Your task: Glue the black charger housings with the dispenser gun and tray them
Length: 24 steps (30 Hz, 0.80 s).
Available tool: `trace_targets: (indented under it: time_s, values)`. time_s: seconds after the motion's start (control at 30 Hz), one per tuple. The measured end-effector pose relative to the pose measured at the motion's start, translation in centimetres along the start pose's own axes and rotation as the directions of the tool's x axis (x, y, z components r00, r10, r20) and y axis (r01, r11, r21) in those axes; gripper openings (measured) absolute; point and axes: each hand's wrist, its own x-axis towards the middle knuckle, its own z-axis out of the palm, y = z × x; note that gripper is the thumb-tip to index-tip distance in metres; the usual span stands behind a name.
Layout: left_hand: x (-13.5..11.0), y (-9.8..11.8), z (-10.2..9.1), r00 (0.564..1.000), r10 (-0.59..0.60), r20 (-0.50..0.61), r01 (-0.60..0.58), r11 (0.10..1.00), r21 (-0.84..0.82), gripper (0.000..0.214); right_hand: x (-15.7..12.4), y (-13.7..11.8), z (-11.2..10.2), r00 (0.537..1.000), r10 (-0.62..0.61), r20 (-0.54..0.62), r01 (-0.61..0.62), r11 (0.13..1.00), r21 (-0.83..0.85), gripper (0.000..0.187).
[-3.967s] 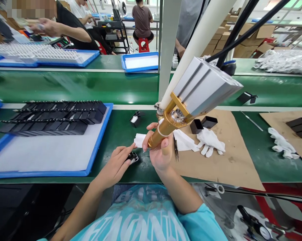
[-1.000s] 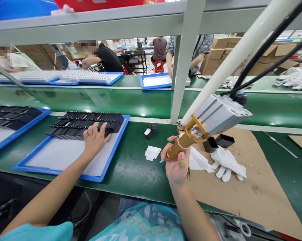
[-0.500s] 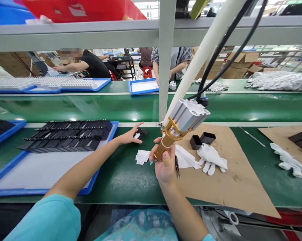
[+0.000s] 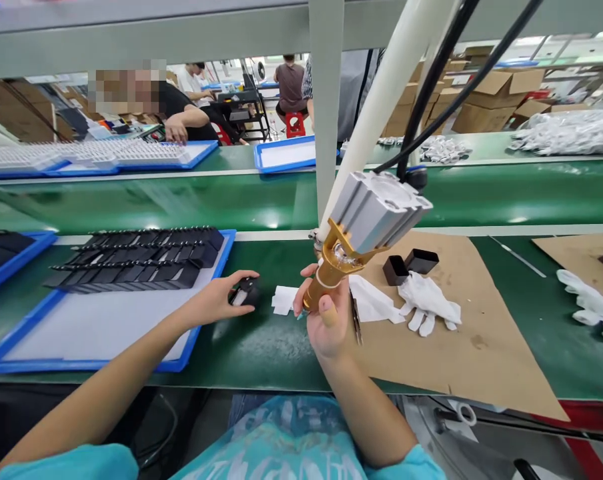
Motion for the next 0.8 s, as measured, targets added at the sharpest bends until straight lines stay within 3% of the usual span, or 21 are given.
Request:
trace_targets:
  time_s: [0.13, 0.27, 0.37, 0.53, 0.67, 0.8]
  values:
    - [-4.9, 1.3, 2.0, 0.998, -0.02, 0.064, 0.021, 1.0, -0.011, 0.063, -0.1, 0.0, 0.0, 1.0, 0.02, -0.015, -0.021, 0.999, -0.034, 0.03]
    - [-7.2, 1.8, 5.1, 0.998, -0.054, -0.019, 0.05, 0.984, -0.172, 0.068, 0.0, -0.1, 0.2, 0.999, 0.033, -0.028, -0.035, 0.998, -0.054, 0.031]
    - [-7.9, 1.5, 7.4, 0.982, -0.098, -0.162, 0.044, 0.95, -0.309, 0.062, -0.1, -0.1, 0.7, 0.999, 0.041, -0.034, -0.044, 0.996, -0.077, 0.034]
    - [-8.4, 0.9, 10.5, 0.88, -0.15, -0.451, 0.025, 0.962, -0.271, 0.033, -0.4, 0.0, 2.0, 0.998, 0.068, 0.009, -0.068, 0.998, -0.016, 0.037]
    - [-8.2, 1.5, 11.5, 0.867, -0.161, -0.471, 0.055, 0.971, -0.231, 0.035, -0.7, 0.3, 3.3, 0.993, 0.109, 0.046, -0.109, 0.994, 0.005, 0.05]
    - [-7.5, 3.1, 11.3, 0.853, -0.166, -0.494, 0.069, 0.976, -0.208, 0.037, -1.0, 0.6, 4.2, 0.991, 0.109, 0.075, -0.112, 0.993, 0.026, 0.051]
